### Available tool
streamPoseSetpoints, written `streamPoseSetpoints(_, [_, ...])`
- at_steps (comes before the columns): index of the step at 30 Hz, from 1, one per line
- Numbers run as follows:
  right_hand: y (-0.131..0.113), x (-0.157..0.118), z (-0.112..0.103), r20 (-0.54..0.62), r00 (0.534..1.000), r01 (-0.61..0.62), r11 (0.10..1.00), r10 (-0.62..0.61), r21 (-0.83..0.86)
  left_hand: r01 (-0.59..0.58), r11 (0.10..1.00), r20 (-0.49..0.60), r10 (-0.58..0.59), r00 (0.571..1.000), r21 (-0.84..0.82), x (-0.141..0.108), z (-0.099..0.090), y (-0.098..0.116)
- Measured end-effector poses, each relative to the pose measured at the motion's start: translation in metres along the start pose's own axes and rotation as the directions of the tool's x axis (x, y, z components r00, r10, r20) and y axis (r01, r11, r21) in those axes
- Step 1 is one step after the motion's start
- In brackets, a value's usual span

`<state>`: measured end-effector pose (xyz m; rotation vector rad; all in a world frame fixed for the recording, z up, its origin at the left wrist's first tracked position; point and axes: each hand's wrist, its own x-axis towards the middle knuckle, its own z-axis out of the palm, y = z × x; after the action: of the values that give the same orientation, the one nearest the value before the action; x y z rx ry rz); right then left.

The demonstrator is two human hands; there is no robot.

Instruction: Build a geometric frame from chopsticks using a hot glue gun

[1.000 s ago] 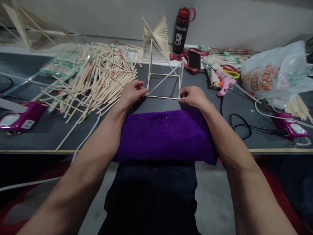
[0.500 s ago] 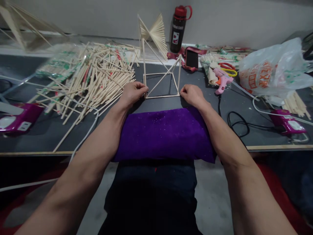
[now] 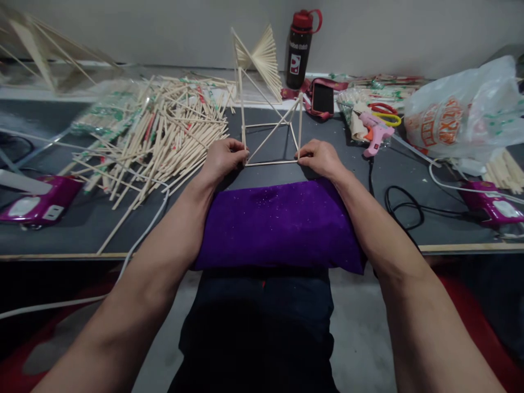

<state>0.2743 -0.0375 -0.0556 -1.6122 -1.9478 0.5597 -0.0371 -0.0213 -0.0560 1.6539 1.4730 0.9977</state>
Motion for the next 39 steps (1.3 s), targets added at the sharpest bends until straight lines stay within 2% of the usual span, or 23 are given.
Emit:
streamPoseSetpoints(15, [0.009, 0.004, 0.008, -0.023, 0.999, 0.029, 0.998, -0.03, -0.054, -0.033, 0.981, 0.009, 0.032, 0.999, 0.193, -0.002, -0.001, 0.003])
streamPoseSetpoints(23, [0.001, -0.014, 0.007, 0.013, 0.998, 0.062, 0.997, -0.063, 0.046, -0.032, 0.979, 0.017, 0.029, 0.999, 0.199, -0.003, -0.004, 0.0])
streamPoseSetpoints(29, [-0.011, -0.019, 0.01, -0.011, 0.992, 0.123, 0.991, -0.122, 0.059, -0.025, 0.982, -0.019, 0.029, 0.999, 0.19, -0.001, -0.008, -0.008])
streamPoseSetpoints(34, [-0.014, -0.022, 0.0, 0.061, 0.995, 0.065, 0.991, -0.072, 0.119, -0.037, 0.968, -0.002, 0.038, 0.999, 0.249, -0.001, -0.009, -0.01])
streamPoseSetpoints(35, [-0.013, -0.022, -0.005, 0.031, 0.998, 0.047, 0.986, -0.052, 0.16, -0.038, 0.966, 0.002, 0.039, 0.999, 0.256, -0.002, -0.009, -0.009])
streamPoseSetpoints(37, [-0.012, -0.019, -0.016, -0.1, 0.995, 0.042, 0.968, -0.017, 0.249, -0.038, 0.964, 0.006, 0.037, 0.999, 0.261, -0.002, -0.009, -0.008])
streamPoseSetpoints(39, [-0.016, -0.013, -0.031, -0.233, 0.972, 0.095, 0.95, -0.025, 0.297, -0.036, 0.962, 0.006, 0.036, 0.999, 0.271, -0.003, -0.009, -0.007])
